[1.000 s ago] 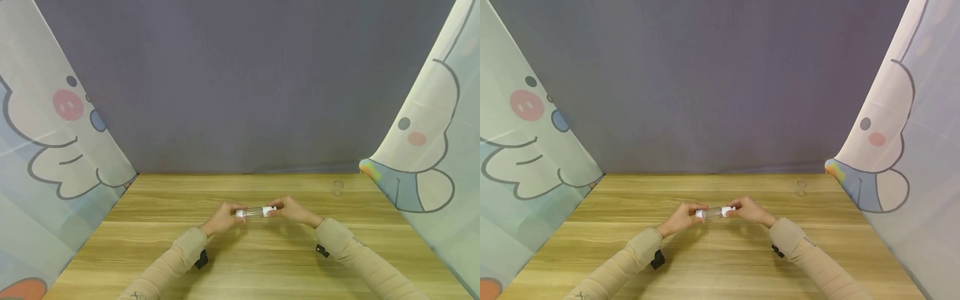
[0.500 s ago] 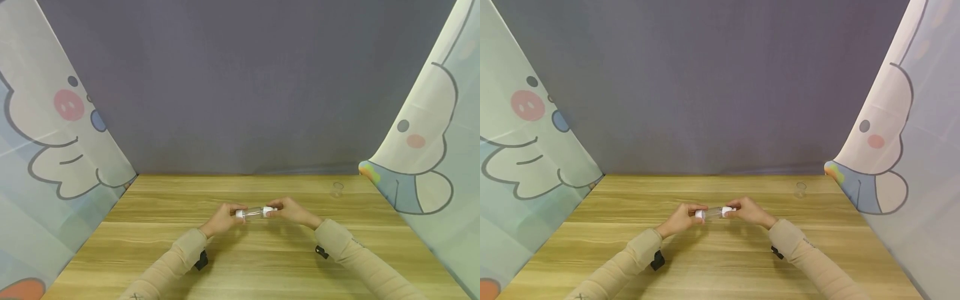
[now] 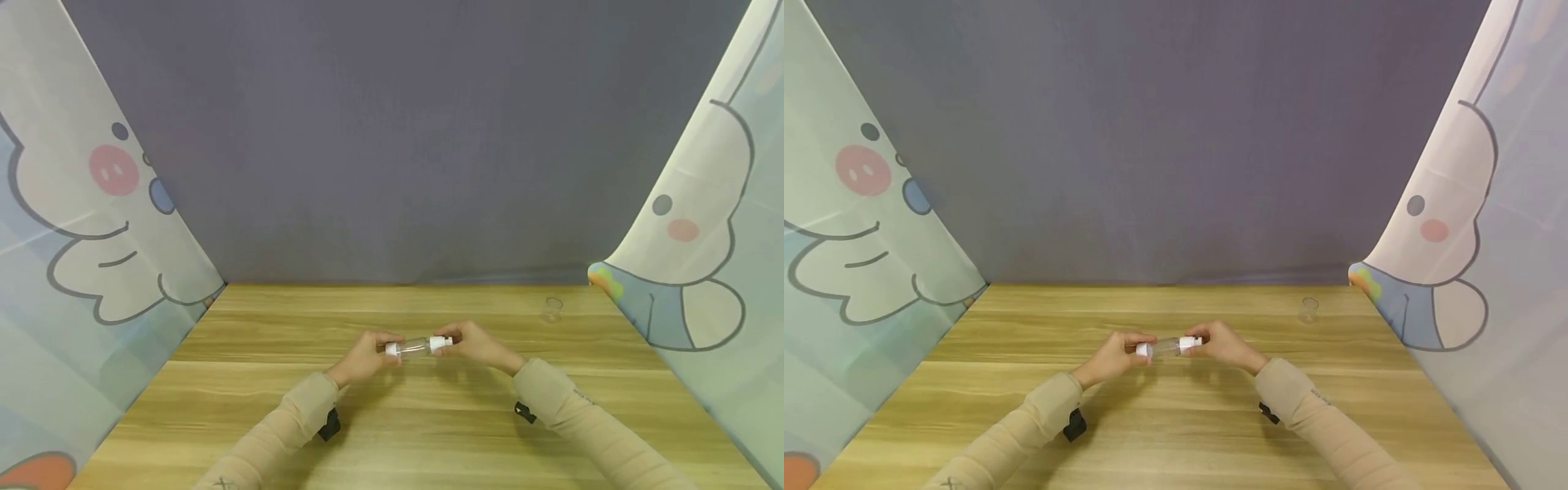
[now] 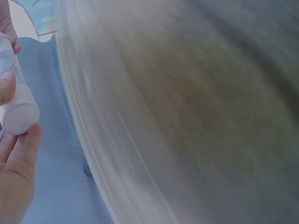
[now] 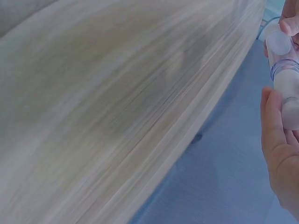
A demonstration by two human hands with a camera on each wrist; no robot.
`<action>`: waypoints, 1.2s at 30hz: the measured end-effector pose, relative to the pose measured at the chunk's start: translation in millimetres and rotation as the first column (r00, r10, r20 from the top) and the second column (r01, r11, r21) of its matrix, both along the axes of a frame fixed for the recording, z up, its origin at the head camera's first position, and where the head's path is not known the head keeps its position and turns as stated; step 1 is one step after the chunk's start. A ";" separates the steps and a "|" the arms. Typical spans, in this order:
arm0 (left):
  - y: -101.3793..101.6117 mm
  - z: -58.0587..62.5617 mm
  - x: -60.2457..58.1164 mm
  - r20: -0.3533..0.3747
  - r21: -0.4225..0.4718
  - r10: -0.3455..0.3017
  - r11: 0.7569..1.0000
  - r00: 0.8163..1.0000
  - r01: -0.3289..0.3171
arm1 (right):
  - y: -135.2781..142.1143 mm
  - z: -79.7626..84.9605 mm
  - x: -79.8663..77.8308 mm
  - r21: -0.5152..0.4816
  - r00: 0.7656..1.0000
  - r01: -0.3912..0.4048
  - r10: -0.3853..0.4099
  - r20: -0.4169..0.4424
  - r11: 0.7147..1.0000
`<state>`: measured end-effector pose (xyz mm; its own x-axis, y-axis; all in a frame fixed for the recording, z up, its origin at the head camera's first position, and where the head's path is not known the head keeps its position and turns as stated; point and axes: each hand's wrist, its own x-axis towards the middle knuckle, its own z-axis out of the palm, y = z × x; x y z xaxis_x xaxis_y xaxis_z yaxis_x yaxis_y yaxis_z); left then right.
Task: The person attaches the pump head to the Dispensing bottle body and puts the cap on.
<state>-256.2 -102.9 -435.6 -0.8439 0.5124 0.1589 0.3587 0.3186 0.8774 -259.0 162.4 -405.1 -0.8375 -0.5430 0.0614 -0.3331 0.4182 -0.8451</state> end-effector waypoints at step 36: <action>2.3 1.9 1.5 0.039 0.001 -0.004 1.000 0.999 0.004 | 4.6 0.2 4.0 -0.027 0.999 0.043 -0.043 0.012 0.999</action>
<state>-254.7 -100.6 -433.7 -0.8475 0.5155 0.1265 0.3255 0.3165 0.8910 -255.0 166.9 -404.9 -0.8608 -0.5046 0.0658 -0.3056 0.4091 -0.8598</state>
